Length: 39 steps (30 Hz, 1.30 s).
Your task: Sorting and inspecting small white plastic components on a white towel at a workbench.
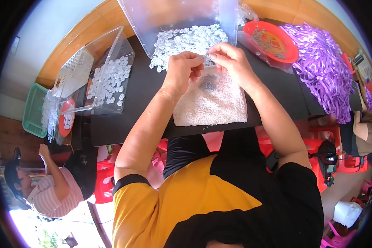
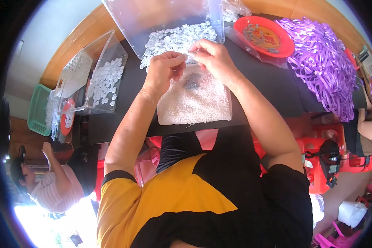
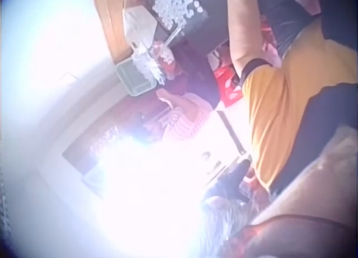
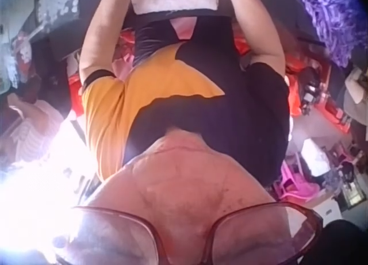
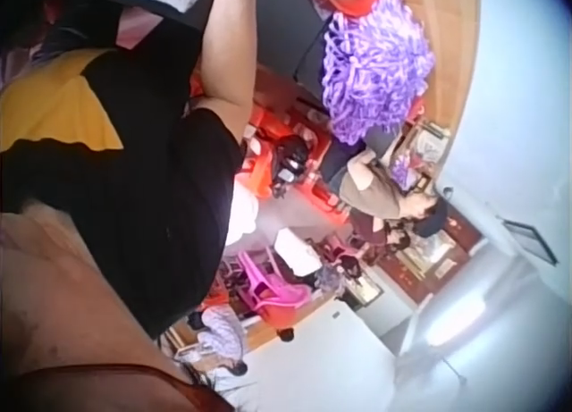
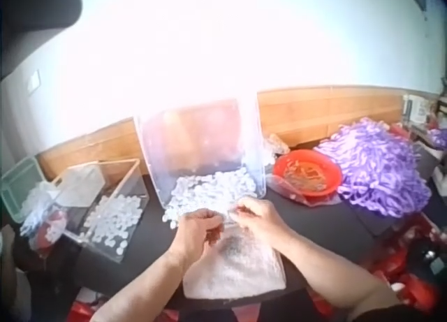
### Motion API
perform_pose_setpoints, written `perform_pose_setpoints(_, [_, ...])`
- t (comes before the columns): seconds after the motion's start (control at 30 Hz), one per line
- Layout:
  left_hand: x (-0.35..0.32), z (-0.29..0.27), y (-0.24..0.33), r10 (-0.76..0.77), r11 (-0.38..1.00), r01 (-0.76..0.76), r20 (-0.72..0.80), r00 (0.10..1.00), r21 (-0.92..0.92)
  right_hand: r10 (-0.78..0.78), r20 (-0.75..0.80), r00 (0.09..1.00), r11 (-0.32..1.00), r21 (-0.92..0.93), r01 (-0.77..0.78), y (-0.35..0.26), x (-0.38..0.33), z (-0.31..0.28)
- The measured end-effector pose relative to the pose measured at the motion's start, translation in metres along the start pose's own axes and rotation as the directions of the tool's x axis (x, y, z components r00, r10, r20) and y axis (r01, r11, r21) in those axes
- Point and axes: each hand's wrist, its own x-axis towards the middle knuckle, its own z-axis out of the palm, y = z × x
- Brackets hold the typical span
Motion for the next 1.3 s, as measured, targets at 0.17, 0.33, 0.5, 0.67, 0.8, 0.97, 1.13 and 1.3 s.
perform_pose_setpoints(0.17, [-0.005, 0.002, -0.009, -0.113, 0.968, 0.120, 0.046, 0.993, -0.222, -0.042, 0.078, 0.996, 0.999, 0.019, 0.041, -0.001, -0.004, 0.004])
perform_pose_setpoints(0.33, [-0.007, 0.007, -0.011, -0.027, 1.000, 0.027, -0.041, 0.999, -0.004, -0.190, -0.009, 0.982, 0.929, -0.325, 0.177, 0.014, 0.001, -0.005])
perform_pose_setpoints(0.5, [0.016, -0.026, -0.034, 0.561, 0.585, -0.257, -0.155, 0.813, 0.769, -0.310, -0.037, 0.950, 0.809, -0.535, 0.243, 0.012, 0.002, 0.000])
perform_pose_setpoints(0.67, [0.027, -0.028, -0.043, 0.471, 0.441, -0.114, -0.121, 0.874, 0.890, -0.431, 0.101, 0.897, 0.613, -0.697, 0.373, 0.019, -0.001, 0.004])
perform_pose_setpoints(0.8, [0.028, -0.022, -0.040, 0.425, 0.337, -0.033, -0.121, 0.897, 0.941, -0.412, 0.224, 0.883, 0.426, -0.809, 0.404, 0.023, -0.004, 0.013])
perform_pose_setpoints(0.97, [0.025, -0.025, -0.040, 0.404, 0.355, -0.054, -0.101, 0.909, 0.933, -0.398, 0.274, 0.876, 0.325, -0.850, 0.414, 0.022, -0.005, 0.018])
perform_pose_setpoints(1.13, [0.022, -0.028, -0.039, 0.399, 0.404, -0.080, -0.097, 0.912, 0.911, -0.437, 0.246, 0.866, 0.433, -0.786, 0.441, 0.021, -0.002, 0.014])
perform_pose_setpoints(1.3, [0.024, -0.030, -0.039, 0.345, 0.409, -0.064, -0.089, 0.934, 0.910, -0.308, 0.159, 0.938, 0.727, -0.597, 0.340, 0.008, 0.001, -0.007])
